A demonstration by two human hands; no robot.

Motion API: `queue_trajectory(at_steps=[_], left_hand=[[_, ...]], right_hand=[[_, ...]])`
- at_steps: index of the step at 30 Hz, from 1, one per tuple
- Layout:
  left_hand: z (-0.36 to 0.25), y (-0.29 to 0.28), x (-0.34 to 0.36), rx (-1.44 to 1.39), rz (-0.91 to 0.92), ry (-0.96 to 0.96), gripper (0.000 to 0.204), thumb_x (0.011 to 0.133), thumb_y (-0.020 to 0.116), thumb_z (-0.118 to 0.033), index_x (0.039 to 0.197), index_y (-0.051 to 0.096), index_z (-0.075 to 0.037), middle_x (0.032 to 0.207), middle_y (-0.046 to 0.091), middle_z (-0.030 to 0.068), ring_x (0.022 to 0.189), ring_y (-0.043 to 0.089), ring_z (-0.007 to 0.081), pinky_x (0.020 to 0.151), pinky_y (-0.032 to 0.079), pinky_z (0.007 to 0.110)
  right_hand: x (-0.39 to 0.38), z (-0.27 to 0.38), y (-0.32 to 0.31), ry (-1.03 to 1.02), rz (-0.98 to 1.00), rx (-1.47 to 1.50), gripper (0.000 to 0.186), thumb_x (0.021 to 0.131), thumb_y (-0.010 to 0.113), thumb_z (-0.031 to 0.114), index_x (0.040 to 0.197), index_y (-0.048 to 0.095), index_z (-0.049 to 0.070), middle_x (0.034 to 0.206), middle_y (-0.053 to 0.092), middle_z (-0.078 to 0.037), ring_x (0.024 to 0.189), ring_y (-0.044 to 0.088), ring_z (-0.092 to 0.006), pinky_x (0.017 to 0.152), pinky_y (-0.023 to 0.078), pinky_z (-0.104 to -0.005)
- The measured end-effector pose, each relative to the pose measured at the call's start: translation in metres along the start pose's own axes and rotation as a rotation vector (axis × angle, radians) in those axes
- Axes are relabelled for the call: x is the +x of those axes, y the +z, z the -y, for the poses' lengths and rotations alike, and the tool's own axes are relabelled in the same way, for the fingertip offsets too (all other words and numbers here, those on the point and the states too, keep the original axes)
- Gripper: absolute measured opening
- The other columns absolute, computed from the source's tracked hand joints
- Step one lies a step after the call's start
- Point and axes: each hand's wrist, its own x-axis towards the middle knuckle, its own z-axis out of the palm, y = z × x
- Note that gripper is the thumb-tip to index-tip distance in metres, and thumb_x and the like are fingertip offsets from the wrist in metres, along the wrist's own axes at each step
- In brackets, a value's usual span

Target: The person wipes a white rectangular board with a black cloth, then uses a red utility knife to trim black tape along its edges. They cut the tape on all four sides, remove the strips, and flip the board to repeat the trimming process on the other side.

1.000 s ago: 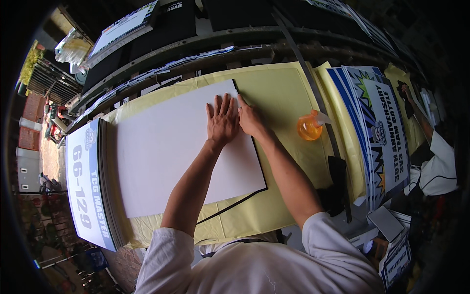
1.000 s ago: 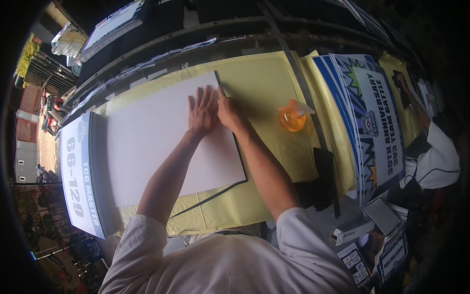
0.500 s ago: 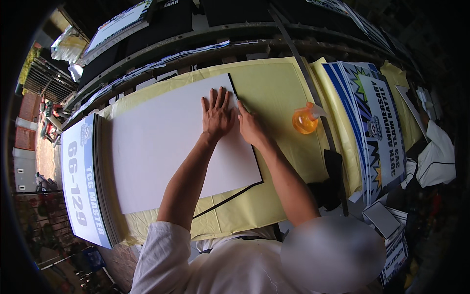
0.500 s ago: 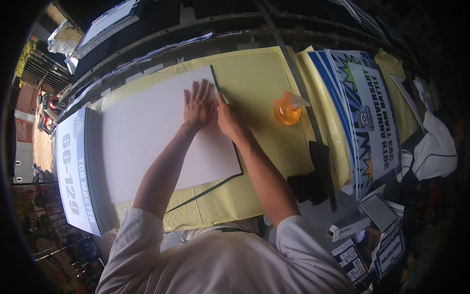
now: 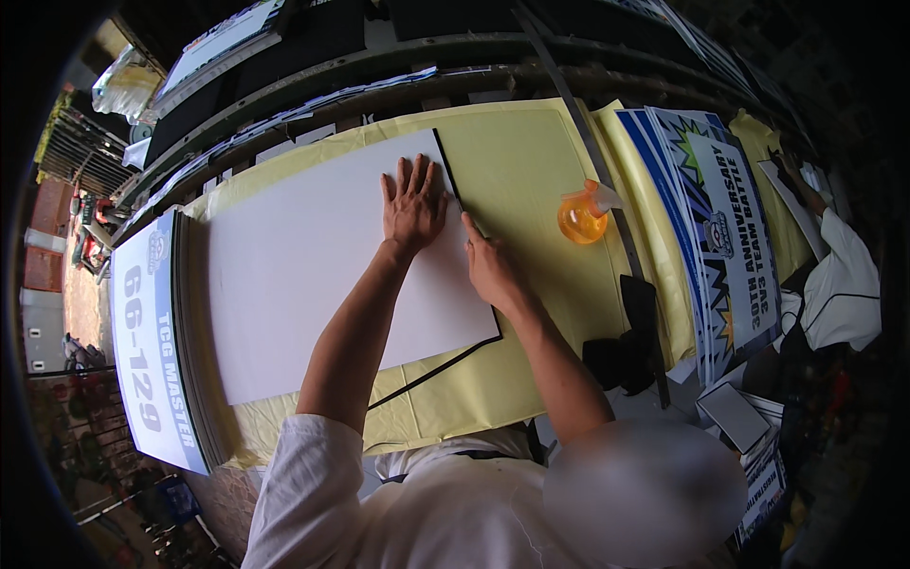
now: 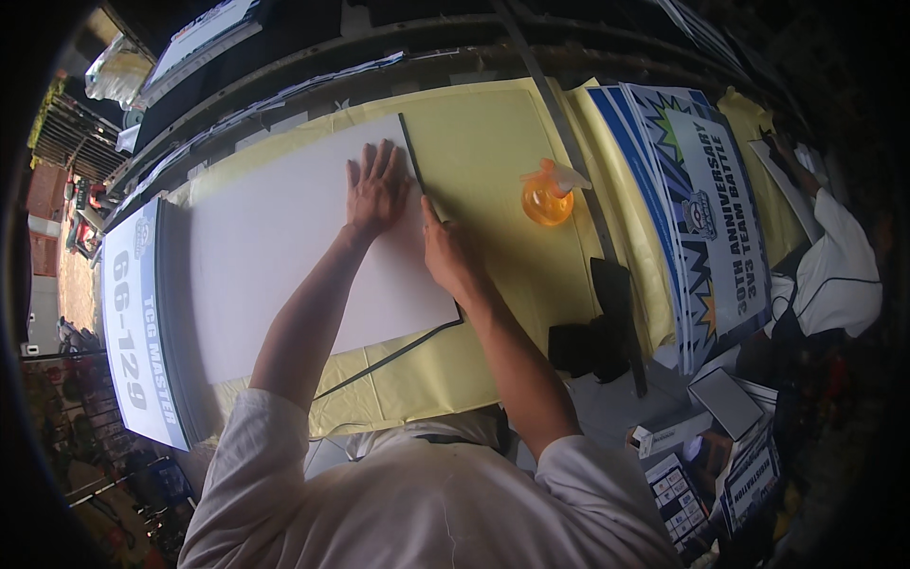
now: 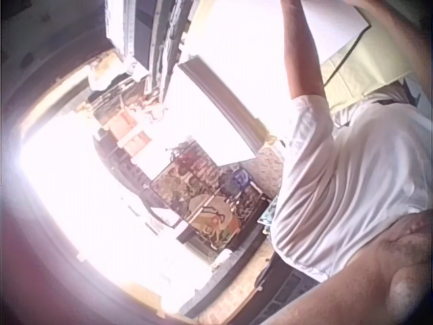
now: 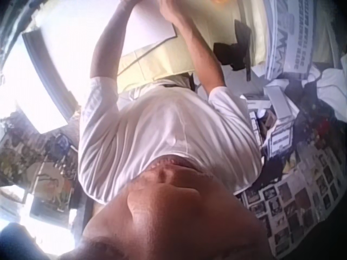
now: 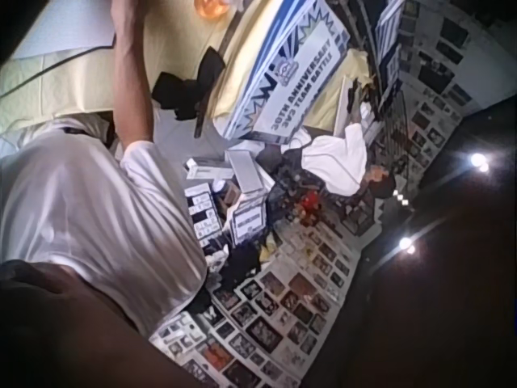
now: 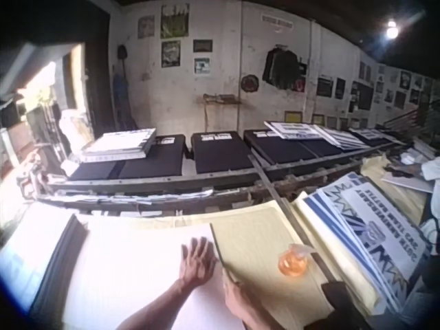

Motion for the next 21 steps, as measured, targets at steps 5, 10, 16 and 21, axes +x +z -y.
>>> queue_trajectory(at_steps=[5,10,16,21], left_hand=[[-0.001,0.003,0.002,0.036,-0.003,0.013,0.066,0.102,0.047,-0.042,0.158,0.036,-0.010,0.167,0.028,0.0125,0.155,0.017,0.0389,0.122,0.010,0.064],[0.003,0.007,0.001,0.062,-0.020,0.021,0.065,0.102,0.046,-0.043,0.158,0.037,-0.011,0.167,0.028,0.0108,0.156,0.018,0.0370,0.122,0.010,0.063],[0.003,0.008,0.002,0.081,-0.003,0.007,0.065,0.102,0.046,-0.043,0.158,0.037,-0.012,0.168,0.028,0.0092,0.156,0.018,0.0358,0.123,0.010,0.063],[0.005,0.011,0.002,0.092,-0.007,0.011,0.065,0.102,0.045,-0.044,0.159,0.036,-0.014,0.168,0.027,0.0087,0.156,0.018,0.0355,0.123,0.011,0.062]], right_hand=[[-0.026,-0.010,0.007,-0.032,-0.042,-0.064,0.053,0.108,0.045,0.021,0.158,0.033,0.009,0.088,0.069,-0.023,0.081,0.071,-0.0389,0.074,0.057,-0.0482],[-0.052,-0.017,0.012,-0.050,-0.045,-0.088,0.054,0.108,0.046,0.023,0.158,0.032,0.009,0.084,0.068,-0.022,0.077,0.070,-0.0380,0.069,0.056,-0.0469],[-0.081,-0.020,0.012,0.037,0.069,-0.040,0.056,0.107,0.048,0.020,0.160,0.030,0.013,0.096,0.068,-0.025,0.087,0.068,-0.0420,0.078,0.055,-0.0512],[-0.110,-0.028,0.020,0.012,0.027,-0.046,0.057,0.106,0.049,0.018,0.160,0.029,0.014,0.090,0.068,-0.024,0.083,0.069,-0.0411,0.076,0.055,-0.0509]])
